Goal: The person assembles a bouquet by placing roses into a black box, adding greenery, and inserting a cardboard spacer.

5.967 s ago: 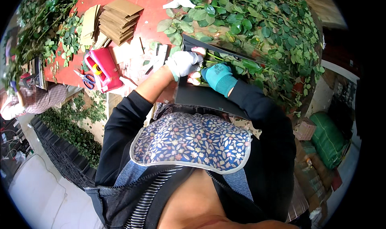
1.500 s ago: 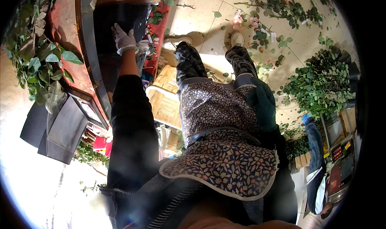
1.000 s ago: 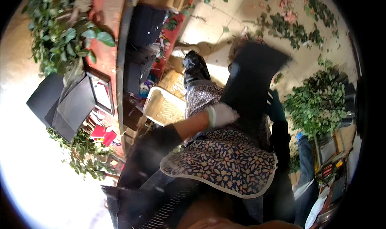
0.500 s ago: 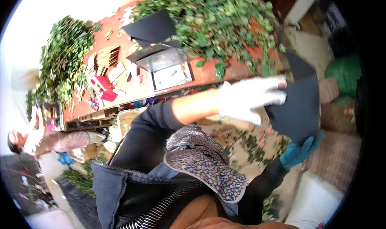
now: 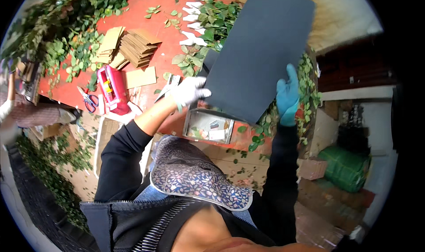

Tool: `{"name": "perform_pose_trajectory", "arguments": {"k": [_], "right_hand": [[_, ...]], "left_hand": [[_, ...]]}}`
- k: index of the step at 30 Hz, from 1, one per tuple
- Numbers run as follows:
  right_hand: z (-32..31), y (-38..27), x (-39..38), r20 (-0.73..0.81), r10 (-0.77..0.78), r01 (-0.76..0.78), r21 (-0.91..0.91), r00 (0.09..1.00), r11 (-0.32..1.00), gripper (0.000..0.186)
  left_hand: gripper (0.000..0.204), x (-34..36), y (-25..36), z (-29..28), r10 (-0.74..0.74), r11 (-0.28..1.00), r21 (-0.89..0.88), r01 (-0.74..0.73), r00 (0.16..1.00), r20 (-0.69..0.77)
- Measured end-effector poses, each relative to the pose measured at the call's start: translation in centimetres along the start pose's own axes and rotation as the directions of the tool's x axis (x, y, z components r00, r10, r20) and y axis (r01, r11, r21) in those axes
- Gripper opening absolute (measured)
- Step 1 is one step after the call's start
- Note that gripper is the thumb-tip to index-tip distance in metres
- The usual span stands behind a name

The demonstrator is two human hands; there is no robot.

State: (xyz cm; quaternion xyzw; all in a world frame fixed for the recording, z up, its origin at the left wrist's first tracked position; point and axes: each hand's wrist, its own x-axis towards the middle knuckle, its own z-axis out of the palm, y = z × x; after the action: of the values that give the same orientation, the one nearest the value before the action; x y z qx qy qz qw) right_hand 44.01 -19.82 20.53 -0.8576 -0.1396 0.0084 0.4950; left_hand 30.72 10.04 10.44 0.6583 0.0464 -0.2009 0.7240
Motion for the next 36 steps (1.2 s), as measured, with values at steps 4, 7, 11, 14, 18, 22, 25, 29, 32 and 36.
{"name": "perform_pose_trajectory", "arguments": {"k": [4, 7, 11, 14, 18, 22, 25, 29, 32, 36], "right_hand": [[-2.0, -7.0, -1.2, 0.207, -0.325, 0.380, -0.631, 0.923, 0.676, 0.045], [0.7, -12.1, -2.6, 0.553, -0.153, 0.482, -0.518, 0.819, 0.707, 0.046], [5.5, -8.7, -1.6, 0.854, -0.157, 0.670, -0.262, 0.496, 0.694, 0.058], [6.7, -3.1, -3.1, 0.882, -0.166, 0.654, -0.189, 0.441, 0.733, 0.067], [8.4, 0.5, -4.9, 0.887, -0.139, 0.641, -0.202, 0.440, 0.740, 0.081], [10.0, 2.5, -7.7, 0.911, 0.003, 0.687, -0.313, 0.412, 0.656, 0.095], [10.7, 3.5, -8.8, 0.909, 0.076, 0.721, -0.373, 0.409, 0.584, 0.097], [11.3, 2.4, -8.9, 0.907, 0.015, 0.710, -0.340, 0.421, 0.617, 0.098], [11.0, 2.3, -9.3, 0.894, 0.022, 0.651, -0.341, 0.447, 0.678, 0.098], [11.2, 1.8, -10.1, 0.890, -0.010, 0.654, -0.328, 0.456, 0.681, 0.099]], "left_hand": [[0.022, -0.5, -5.2, 2.3, -0.204, 0.957, -0.202, 0.207, 0.978, 0.035], [0.024, -1.8, -8.9, 3.6, -0.113, 0.990, 0.077, 0.114, 0.993, -0.020], [0.031, -2.7, -7.1, 2.9, -0.159, 0.967, 0.206, 0.152, 0.987, 0.019], [0.041, -4.5, -5.3, 2.2, -0.259, 0.881, 0.412, 0.231, 0.966, 0.012], [0.062, -3.9, -4.4, 1.9, -0.503, 0.723, 0.566, 0.396, 0.863, 0.038], [0.059, -3.3, -4.6, 1.6, -0.619, 0.545, 0.744, 0.388, 0.784, 0.045], [0.057, -3.1, -3.7, 1.9, -0.633, 0.471, 0.791, 0.390, 0.774, -0.004], [0.059, -4.1, -2.0, 0.6, -0.655, 0.386, 0.852, 0.353, 0.755, -0.016], [0.049, -5.0, -1.9, -3.2, -0.093, 0.503, 0.763, 0.405, 0.903, -0.419], [0.054, -4.7, -0.3, -12.9, 0.238, 0.382, 0.688, 0.617, 0.654, -0.718]]}}
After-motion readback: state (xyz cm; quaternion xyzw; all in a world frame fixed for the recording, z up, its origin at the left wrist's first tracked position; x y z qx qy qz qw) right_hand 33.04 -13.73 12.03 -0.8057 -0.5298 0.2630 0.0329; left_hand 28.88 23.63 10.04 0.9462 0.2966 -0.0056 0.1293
